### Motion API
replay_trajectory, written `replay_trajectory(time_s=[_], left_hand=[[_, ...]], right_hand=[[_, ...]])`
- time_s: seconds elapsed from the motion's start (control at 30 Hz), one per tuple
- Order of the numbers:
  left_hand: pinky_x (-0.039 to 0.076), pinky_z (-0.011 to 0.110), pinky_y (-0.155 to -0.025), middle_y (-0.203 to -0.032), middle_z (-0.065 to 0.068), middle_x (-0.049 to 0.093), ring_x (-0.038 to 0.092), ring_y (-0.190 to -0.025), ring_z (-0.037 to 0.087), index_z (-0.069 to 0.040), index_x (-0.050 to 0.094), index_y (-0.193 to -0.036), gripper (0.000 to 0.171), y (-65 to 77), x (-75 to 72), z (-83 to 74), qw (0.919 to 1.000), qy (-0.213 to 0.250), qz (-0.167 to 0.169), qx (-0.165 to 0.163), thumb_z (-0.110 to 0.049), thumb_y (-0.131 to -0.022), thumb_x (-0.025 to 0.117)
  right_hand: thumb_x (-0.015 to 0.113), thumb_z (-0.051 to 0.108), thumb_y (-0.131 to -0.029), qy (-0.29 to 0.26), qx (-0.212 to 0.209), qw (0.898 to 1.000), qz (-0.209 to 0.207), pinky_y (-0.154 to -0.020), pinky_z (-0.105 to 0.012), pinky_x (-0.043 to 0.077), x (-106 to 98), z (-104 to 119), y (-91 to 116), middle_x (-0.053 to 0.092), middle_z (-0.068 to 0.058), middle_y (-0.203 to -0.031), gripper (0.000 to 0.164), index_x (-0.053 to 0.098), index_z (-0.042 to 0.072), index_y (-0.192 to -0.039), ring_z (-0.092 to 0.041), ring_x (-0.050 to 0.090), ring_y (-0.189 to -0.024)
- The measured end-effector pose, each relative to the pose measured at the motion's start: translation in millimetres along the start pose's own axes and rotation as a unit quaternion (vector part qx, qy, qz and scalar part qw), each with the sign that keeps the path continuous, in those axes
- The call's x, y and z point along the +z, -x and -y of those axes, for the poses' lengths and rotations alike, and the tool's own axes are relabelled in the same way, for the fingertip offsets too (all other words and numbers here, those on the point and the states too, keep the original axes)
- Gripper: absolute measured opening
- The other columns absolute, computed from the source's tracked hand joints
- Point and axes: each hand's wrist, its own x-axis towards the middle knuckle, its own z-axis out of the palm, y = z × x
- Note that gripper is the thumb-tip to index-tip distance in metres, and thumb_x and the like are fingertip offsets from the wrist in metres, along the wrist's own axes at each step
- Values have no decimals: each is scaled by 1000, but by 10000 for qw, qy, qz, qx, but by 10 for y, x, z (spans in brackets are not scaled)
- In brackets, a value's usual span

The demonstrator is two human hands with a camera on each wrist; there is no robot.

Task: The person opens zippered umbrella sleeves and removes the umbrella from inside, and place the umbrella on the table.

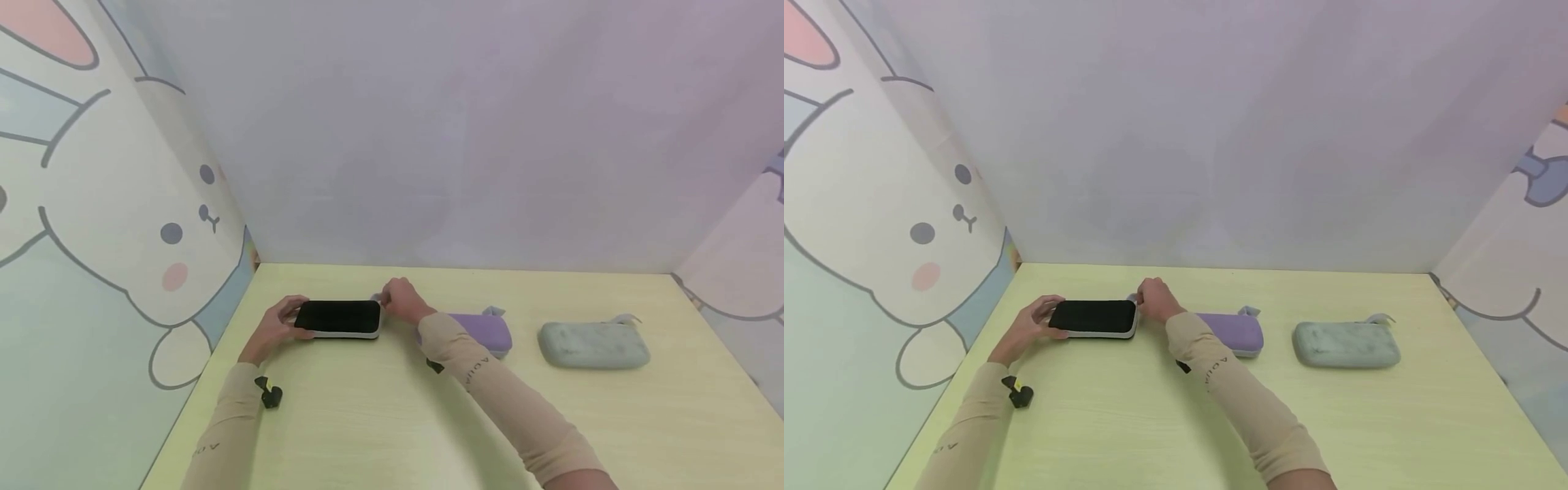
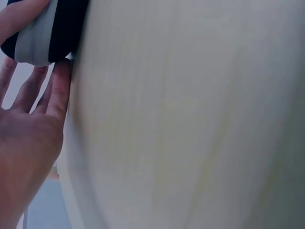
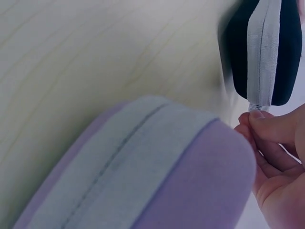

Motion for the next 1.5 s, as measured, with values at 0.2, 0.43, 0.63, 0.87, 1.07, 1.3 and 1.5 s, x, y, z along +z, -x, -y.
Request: replay_trajectory(time_s=[0.2, 0.43, 0.63, 0.87, 1.07, 1.3, 1.5], left_hand=[[28, 49, -104, -140, 14, 45, 40, -128, 34, -8, 47, -131, 72, 37, 13, -87, 9999, 49, 24, -91, -1, -68, 82], [27, 50, -105, -142, 14, 43, 38, -129, 35, -6, 46, -132, 74, 37, 8, -90, 9998, 130, 53, -144, -1, -68, 82], [27, 50, -105, -141, 14, 44, 38, -129, 35, -6, 46, -133, 75, 21, 18, -88, 9998, 79, 38, -157, -1, -68, 82], [30, 48, -103, -138, 15, 47, 42, -125, 34, -4, 47, -132, 76, -6, 16, -25, 9999, 102, -11, -52, 0, -66, 83], [29, 47, -103, -136, 10, 50, 44, -125, 30, -9, 50, -130, 79, -100, -7, 171, 9999, 118, -122, -22, -5, -61, 87], [30, 47, -102, -132, 9, 54, 47, -121, 30, -12, 52, -126, 78, -108, -9, 195, 9997, -31, -225, 81, -9, -58, 89], [31, 46, -102, -132, 9, 53, 48, -120, 29, -12, 52, -127, 78, -103, -7, 196, 9997, -40, -234, 75, -9, -58, 89]], right_hand=[[62, -9, -76, -220, 369, 9989, 190, -58, -22, 45, -14, 41, 7, 69, -9, -82, 14, 73, 0, -72, -14, 53, -66], [62, -8, -77, -546, 587, 9961, 359, -60, -24, 46, -12, 28, 16, 66, -9, -85, 11, 70, -1, -75, -16, 54, -68], [62, -9, -77, -484, 481, 9967, 432, -62, -23, 45, -18, -7, 16, 66, -9, -85, 11, 70, -2, -78, -16, 53, -70], [64, -7, -79, -453, 357, 9967, 572, -64, -25, 46, -18, -36, 13, 65, -8, -84, 8, 70, -3, -81, -15, 53, -70], [64, -5, -80, -339, 173, 9973, 623, -61, -22, 45, -29, -49, 27, 64, -7, -78, 7, 69, 0, -78, -14, 52, -68], [61, -6, -79, -430, 32, 9966, 699, -58, -21, 41, -67, -46, 61, 63, -7, -79, 14, 66, 4, -70, -14, 49, -65], [62, -5, -79, -428, 68, 9958, 801, -58, -21, 40, -91, -33, 92, 60, -4, -76, 15, 64, 6, -70, -13, 48, -64]])
